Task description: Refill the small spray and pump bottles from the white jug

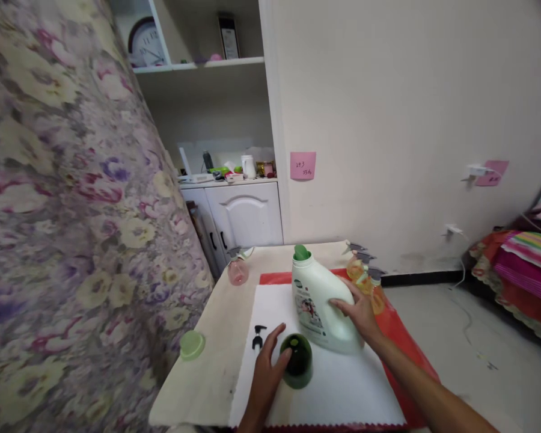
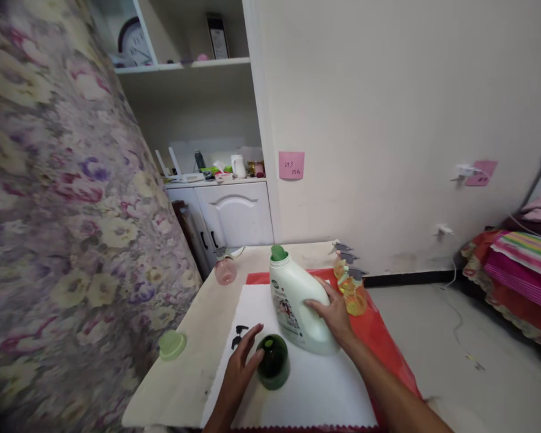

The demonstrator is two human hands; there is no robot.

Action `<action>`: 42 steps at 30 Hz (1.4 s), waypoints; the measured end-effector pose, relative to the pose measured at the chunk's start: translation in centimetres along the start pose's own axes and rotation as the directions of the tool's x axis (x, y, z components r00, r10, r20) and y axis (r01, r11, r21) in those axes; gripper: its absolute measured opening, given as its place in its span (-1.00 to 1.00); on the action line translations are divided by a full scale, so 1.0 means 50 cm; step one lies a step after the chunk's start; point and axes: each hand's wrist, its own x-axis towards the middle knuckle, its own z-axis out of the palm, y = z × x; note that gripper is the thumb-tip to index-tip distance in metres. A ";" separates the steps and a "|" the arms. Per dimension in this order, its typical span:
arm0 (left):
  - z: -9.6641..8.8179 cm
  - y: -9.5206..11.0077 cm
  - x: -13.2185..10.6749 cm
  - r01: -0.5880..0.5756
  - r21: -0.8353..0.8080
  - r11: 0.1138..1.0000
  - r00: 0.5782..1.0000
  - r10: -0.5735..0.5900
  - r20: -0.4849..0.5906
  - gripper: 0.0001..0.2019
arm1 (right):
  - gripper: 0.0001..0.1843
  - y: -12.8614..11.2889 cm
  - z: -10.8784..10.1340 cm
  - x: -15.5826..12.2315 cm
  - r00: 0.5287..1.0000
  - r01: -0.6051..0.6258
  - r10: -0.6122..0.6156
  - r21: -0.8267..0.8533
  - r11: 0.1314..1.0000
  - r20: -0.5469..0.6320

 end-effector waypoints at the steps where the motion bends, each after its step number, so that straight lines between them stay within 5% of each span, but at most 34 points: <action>1: -0.006 -0.008 -0.003 0.027 -0.014 1.000 0.999 -0.027 -0.040 -0.48 | -0.26 0.011 0.018 0.003 1.000 0.008 -0.007 0.016 1.000 -0.018; 5: -0.040 -0.050 -0.019 0.141 -0.060 0.988 0.959 -0.151 -0.240 -0.51 | -0.24 0.059 0.068 0.003 0.997 0.016 -0.011 0.066 0.998 -0.077; 9: -0.077 -0.085 -0.042 0.210 -0.082 0.974 0.896 -0.225 -0.382 -0.50 | -0.27 0.096 0.072 -0.017 0.996 -0.012 0.020 0.082 0.997 -0.092; 17: -0.084 -0.091 -0.038 0.304 0.402 0.863 0.916 -0.150 -0.371 -0.70 | -0.23 0.104 0.044 -0.033 1.000 0.013 -0.012 -0.035 0.999 0.014; 26: -0.065 -0.090 0.026 0.438 0.600 0.670 0.891 -0.237 -0.386 -0.90 | -0.06 0.136 0.004 -0.075 0.990 0.048 -0.018 -0.208 0.977 0.142; 30: -0.067 -0.089 0.033 0.501 0.608 0.616 0.862 -0.296 -0.411 -0.90 | -0.18 0.186 -0.019 -0.123 0.994 0.107 -0.097 -0.230 0.967 0.056; 35: -0.074 -0.085 0.041 0.505 0.548 0.666 0.855 -0.303 -0.420 -0.80 | -0.69 0.178 -0.030 -0.170 0.967 0.236 -0.250 -0.187 0.953 -0.050; 39: -0.073 -0.062 0.028 0.451 0.412 0.792 0.871 -0.289 -0.397 -0.74 | -0.87 0.146 -0.003 -0.203 0.937 0.320 -0.305 -0.066 0.945 0.172; 42: -0.066 -0.019 0.008 0.367 0.273 0.889 0.890 -0.251 -0.380 -0.72 | -0.74 0.145 0.030 -0.221 0.923 0.291 -0.269 -0.044 0.956 0.275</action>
